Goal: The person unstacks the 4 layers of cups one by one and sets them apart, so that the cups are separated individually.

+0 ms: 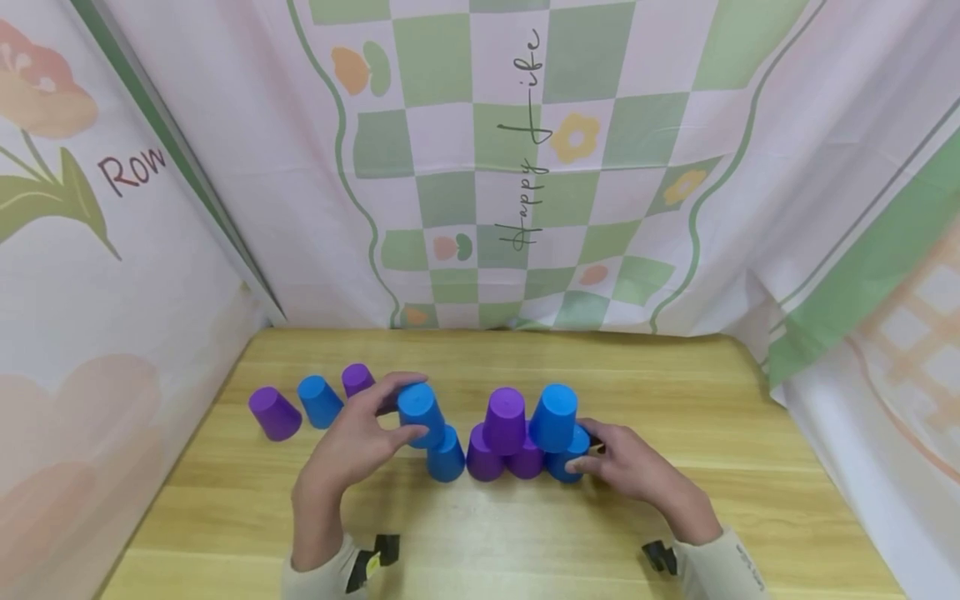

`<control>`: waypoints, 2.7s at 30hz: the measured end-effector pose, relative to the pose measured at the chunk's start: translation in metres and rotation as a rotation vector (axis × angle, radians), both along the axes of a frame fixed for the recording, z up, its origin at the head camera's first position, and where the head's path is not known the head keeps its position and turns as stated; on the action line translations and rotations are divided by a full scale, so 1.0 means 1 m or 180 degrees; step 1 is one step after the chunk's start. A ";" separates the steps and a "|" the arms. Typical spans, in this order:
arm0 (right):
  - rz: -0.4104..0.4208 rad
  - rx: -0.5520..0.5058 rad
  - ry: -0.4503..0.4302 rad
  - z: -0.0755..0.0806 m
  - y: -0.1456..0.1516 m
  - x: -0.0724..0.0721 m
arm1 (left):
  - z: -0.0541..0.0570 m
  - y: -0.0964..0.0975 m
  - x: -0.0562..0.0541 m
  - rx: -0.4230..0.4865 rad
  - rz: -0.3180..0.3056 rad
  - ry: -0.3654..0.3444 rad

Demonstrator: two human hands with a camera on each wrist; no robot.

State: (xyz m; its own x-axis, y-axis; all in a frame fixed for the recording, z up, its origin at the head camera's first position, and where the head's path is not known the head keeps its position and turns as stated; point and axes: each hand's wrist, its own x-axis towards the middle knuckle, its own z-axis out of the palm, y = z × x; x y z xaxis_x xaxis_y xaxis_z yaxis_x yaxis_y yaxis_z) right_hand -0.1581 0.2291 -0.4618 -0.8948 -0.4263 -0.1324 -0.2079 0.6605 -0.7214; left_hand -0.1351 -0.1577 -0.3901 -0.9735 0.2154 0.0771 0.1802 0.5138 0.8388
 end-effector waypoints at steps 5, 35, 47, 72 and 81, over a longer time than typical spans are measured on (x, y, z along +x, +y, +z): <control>-0.0034 -0.0007 -0.0037 0.000 -0.001 0.001 | 0.001 -0.004 0.001 -0.0024 0.0073 -0.0032; 0.0006 -0.0007 -0.0041 0.002 -0.001 0.000 | -0.001 -0.037 0.006 -0.0068 0.0349 0.0001; 0.0017 0.0002 0.0027 0.000 -0.001 -0.001 | -0.002 -0.055 0.009 -0.0300 0.0508 -0.0372; -0.0032 0.0025 0.0077 0.000 -0.002 0.000 | -0.018 -0.083 0.006 -0.0982 0.0748 -0.0730; 0.0019 0.0009 0.0063 -0.001 -0.001 0.000 | -0.023 -0.091 0.004 -0.0855 0.1009 -0.0666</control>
